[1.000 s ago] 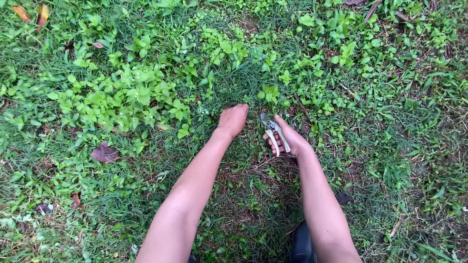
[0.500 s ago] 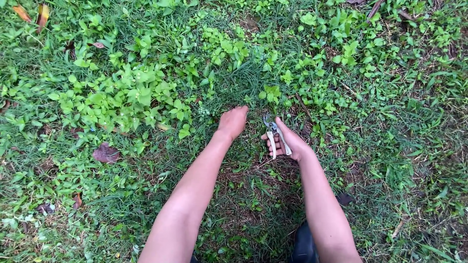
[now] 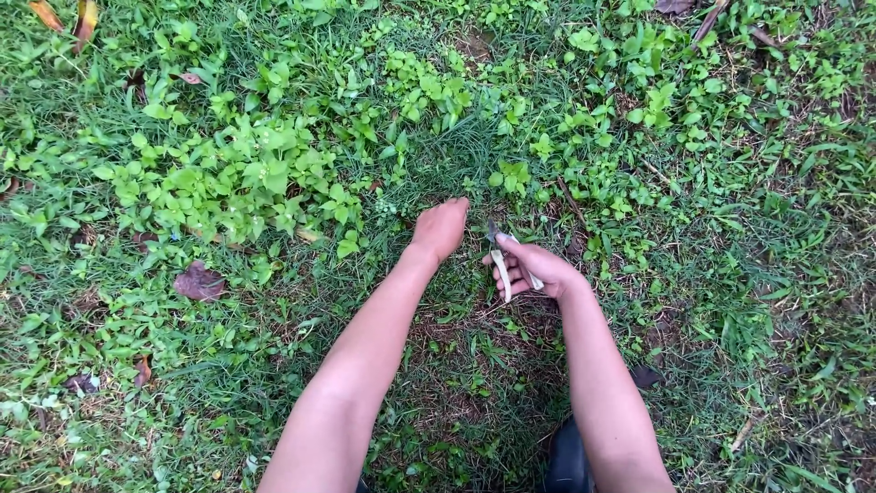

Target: Picking and trimming small plants and grass from the ground using hands and pruning shears.

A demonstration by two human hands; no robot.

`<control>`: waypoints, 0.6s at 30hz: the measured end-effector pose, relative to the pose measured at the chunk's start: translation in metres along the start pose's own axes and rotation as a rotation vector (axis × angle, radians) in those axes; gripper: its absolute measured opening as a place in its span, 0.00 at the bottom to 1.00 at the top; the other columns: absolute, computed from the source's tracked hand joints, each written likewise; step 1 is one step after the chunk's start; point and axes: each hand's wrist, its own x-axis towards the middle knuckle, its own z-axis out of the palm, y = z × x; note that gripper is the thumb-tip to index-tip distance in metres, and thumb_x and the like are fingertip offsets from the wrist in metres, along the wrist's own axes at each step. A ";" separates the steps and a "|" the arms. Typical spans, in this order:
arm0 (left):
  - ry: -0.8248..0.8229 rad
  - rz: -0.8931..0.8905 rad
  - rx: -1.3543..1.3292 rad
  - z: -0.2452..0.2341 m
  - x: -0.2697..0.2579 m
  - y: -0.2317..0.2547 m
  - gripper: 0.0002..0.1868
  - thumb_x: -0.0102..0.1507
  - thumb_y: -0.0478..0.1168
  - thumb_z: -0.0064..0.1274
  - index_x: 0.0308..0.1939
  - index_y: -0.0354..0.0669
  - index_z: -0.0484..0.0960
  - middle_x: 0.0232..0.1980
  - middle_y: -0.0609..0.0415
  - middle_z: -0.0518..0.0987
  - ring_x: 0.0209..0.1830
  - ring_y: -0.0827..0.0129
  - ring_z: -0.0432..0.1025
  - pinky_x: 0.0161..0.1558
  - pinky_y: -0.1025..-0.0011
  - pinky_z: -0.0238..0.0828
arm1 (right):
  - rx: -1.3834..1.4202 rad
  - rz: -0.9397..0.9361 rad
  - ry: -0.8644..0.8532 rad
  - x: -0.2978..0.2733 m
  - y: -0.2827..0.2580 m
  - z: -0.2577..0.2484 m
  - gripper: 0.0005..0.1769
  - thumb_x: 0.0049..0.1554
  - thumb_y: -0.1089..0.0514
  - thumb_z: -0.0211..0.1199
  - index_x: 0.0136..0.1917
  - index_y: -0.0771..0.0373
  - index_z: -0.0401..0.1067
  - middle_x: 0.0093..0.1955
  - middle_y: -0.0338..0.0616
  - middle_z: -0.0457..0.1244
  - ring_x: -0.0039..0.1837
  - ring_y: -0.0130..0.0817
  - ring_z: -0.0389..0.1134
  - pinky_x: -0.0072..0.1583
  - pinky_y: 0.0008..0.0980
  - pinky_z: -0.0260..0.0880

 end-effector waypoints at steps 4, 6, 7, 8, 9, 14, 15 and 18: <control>-0.007 0.004 0.006 0.000 -0.001 0.002 0.12 0.65 0.30 0.41 0.50 0.39 0.77 0.50 0.42 0.80 0.50 0.47 0.78 0.53 0.49 0.73 | 0.069 -0.011 0.033 0.025 0.006 -0.005 0.35 0.61 0.30 0.48 0.56 0.62 0.75 0.37 0.38 0.67 0.39 0.30 0.72 0.44 0.34 0.79; 0.062 0.031 -0.031 0.008 0.002 -0.003 0.15 0.63 0.27 0.40 0.51 0.39 0.77 0.53 0.40 0.79 0.49 0.46 0.78 0.52 0.49 0.73 | -0.139 -0.076 0.133 0.049 0.023 -0.017 0.34 0.63 0.29 0.52 0.50 0.64 0.75 0.33 0.37 0.64 0.32 0.28 0.66 0.36 0.31 0.68; 0.061 0.033 -0.029 0.003 0.002 -0.003 0.15 0.63 0.27 0.40 0.51 0.39 0.77 0.53 0.40 0.79 0.49 0.46 0.78 0.52 0.49 0.73 | -0.137 -0.079 0.135 0.047 0.030 -0.017 0.34 0.63 0.29 0.52 0.50 0.64 0.75 0.33 0.37 0.64 0.32 0.28 0.66 0.36 0.31 0.68; 0.077 0.034 -0.033 0.000 0.001 -0.002 0.15 0.62 0.27 0.41 0.50 0.38 0.76 0.53 0.40 0.79 0.49 0.46 0.78 0.52 0.49 0.74 | -0.167 -0.073 0.201 0.045 0.037 -0.018 0.34 0.63 0.28 0.53 0.48 0.64 0.72 0.31 0.36 0.61 0.30 0.29 0.61 0.33 0.32 0.63; 0.092 0.034 -0.037 -0.004 -0.001 -0.002 0.15 0.61 0.26 0.41 0.50 0.38 0.76 0.53 0.40 0.79 0.49 0.45 0.77 0.51 0.50 0.74 | -0.197 -0.067 0.267 0.043 0.043 -0.019 0.35 0.64 0.28 0.55 0.46 0.65 0.69 0.30 0.35 0.58 0.28 0.29 0.57 0.31 0.33 0.58; 0.051 -0.003 -0.020 -0.012 -0.004 -0.009 0.11 0.63 0.28 0.42 0.48 0.38 0.75 0.50 0.41 0.80 0.50 0.45 0.77 0.52 0.50 0.74 | -0.062 -0.005 0.114 0.005 0.014 -0.005 0.37 0.59 0.25 0.49 0.48 0.62 0.73 0.33 0.37 0.63 0.34 0.30 0.67 0.38 0.33 0.73; 0.051 -0.002 -0.023 -0.011 -0.003 -0.010 0.10 0.64 0.29 0.41 0.48 0.38 0.75 0.49 0.41 0.80 0.50 0.45 0.77 0.52 0.50 0.74 | -0.028 -0.002 0.067 0.000 0.006 -0.004 0.38 0.58 0.24 0.47 0.49 0.61 0.73 0.35 0.37 0.64 0.36 0.30 0.69 0.40 0.33 0.76; 0.045 -0.022 -0.042 -0.016 -0.006 -0.003 0.09 0.65 0.30 0.40 0.47 0.39 0.75 0.50 0.41 0.79 0.50 0.45 0.77 0.52 0.50 0.73 | 0.000 0.004 0.032 0.005 -0.018 0.005 0.43 0.57 0.22 0.43 0.50 0.63 0.74 0.36 0.42 0.66 0.38 0.33 0.71 0.42 0.37 0.79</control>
